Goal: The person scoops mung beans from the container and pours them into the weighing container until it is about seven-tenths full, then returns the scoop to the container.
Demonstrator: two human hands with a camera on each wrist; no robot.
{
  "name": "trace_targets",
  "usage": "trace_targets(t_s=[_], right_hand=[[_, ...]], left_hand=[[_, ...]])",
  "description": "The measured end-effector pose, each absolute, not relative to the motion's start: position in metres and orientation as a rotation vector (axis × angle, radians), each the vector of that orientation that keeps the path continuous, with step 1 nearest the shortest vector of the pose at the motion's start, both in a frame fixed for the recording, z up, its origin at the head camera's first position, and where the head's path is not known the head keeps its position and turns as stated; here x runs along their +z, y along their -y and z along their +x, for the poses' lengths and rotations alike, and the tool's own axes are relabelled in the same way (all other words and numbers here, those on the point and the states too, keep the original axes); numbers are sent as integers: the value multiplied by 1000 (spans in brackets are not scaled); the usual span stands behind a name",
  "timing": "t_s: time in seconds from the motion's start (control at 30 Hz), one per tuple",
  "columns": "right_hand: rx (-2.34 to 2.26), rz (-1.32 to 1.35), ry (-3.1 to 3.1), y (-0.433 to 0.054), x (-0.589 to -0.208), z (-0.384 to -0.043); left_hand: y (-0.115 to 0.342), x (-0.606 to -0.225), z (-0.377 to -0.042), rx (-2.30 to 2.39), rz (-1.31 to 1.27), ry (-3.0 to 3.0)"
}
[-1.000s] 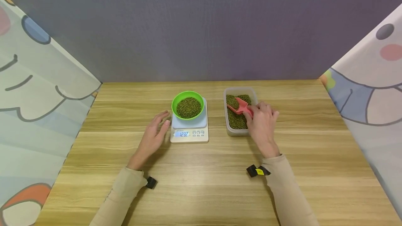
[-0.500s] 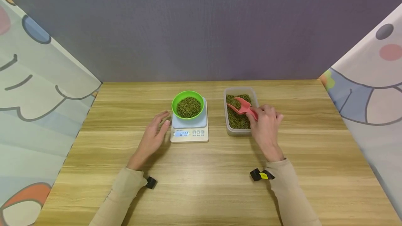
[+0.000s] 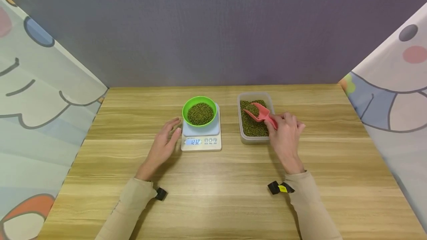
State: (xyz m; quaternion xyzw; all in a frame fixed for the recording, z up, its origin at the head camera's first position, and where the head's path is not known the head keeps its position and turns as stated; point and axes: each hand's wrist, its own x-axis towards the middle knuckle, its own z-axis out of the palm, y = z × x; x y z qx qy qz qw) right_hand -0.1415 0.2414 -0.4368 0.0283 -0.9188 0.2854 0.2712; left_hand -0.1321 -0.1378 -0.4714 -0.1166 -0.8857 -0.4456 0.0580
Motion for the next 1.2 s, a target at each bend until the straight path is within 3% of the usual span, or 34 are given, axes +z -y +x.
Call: trace_targets(t_s=[0.67,1.2], right_hand=[[763,171,2404,-236,-420,-142],[776,430,2413,-198,-388,-154]], left_hand=[[138,-472,-132,-1366,-331,2693],[138,-469,-134,-1357,-315,2705]])
